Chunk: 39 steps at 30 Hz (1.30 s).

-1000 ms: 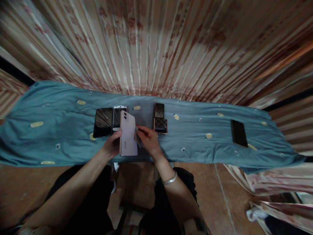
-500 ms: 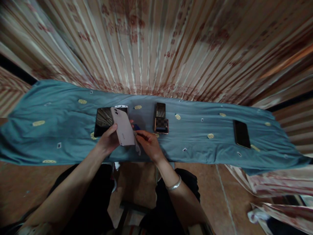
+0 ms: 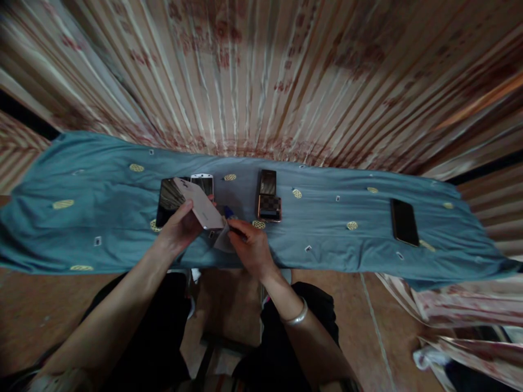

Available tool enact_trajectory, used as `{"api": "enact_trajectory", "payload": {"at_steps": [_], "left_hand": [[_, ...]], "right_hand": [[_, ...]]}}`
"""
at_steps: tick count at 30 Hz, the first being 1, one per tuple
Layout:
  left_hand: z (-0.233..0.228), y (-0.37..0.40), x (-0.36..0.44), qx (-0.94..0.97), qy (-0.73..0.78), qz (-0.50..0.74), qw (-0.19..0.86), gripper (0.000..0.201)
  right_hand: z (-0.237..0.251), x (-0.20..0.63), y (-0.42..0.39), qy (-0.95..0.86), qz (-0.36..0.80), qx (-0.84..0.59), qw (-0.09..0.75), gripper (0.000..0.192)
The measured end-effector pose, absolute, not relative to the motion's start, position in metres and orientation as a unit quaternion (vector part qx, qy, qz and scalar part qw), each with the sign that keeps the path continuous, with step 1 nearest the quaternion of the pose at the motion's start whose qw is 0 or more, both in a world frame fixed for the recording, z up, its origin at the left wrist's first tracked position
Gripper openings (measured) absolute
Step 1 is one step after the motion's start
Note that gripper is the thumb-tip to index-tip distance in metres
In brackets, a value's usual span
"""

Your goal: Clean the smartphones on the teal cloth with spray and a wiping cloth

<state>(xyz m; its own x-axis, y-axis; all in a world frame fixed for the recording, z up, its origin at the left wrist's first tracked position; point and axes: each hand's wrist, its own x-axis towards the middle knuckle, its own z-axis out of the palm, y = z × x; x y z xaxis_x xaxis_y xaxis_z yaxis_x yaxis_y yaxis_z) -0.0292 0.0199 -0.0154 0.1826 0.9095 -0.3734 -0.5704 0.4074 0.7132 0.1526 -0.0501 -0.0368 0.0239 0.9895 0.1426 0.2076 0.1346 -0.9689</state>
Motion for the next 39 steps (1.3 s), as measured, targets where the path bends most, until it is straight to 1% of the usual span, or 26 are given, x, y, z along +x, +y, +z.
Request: {"api": "enact_trajectory", "payload": {"at_steps": [6,8,11,15,20,27,34,39], "left_hand": [[-0.014,0.018,-0.025,0.203,0.398,0.513,0.733,0.031],[-0.015,0.017,-0.024,0.206,0.399,0.508,0.735,0.032],[-0.018,0.016,-0.022,0.213,0.402,0.492,0.742,0.035],[-0.023,0.016,-0.020,0.200,0.402,0.496,0.743,0.040],[-0.024,0.016,-0.019,0.217,0.407,0.499,0.734,0.043],[-0.022,0.010,-0.016,0.260,0.394,0.474,0.743,0.056],[-0.025,0.003,-0.008,0.281,0.366,0.444,0.768,0.059],[-0.028,-0.005,-0.003,0.275,0.337,0.443,0.784,0.046]], "right_hand": [[-0.031,0.152,-0.055,-0.677,0.219,-0.509,0.484,0.029],[-0.026,0.151,-0.055,-0.698,0.180,-0.494,0.486,0.028],[-0.019,0.148,-0.055,-0.719,0.155,-0.466,0.491,0.029],[-0.011,0.145,-0.057,-0.723,0.159,-0.443,0.506,0.030],[-0.009,0.144,-0.059,-0.701,0.215,-0.444,0.515,0.027],[-0.012,0.140,-0.061,-0.672,0.288,-0.449,0.514,0.026],[-0.013,0.139,-0.056,-0.686,0.255,-0.460,0.502,0.031],[-0.016,0.140,-0.049,-0.688,0.226,-0.465,0.509,0.034]]}}
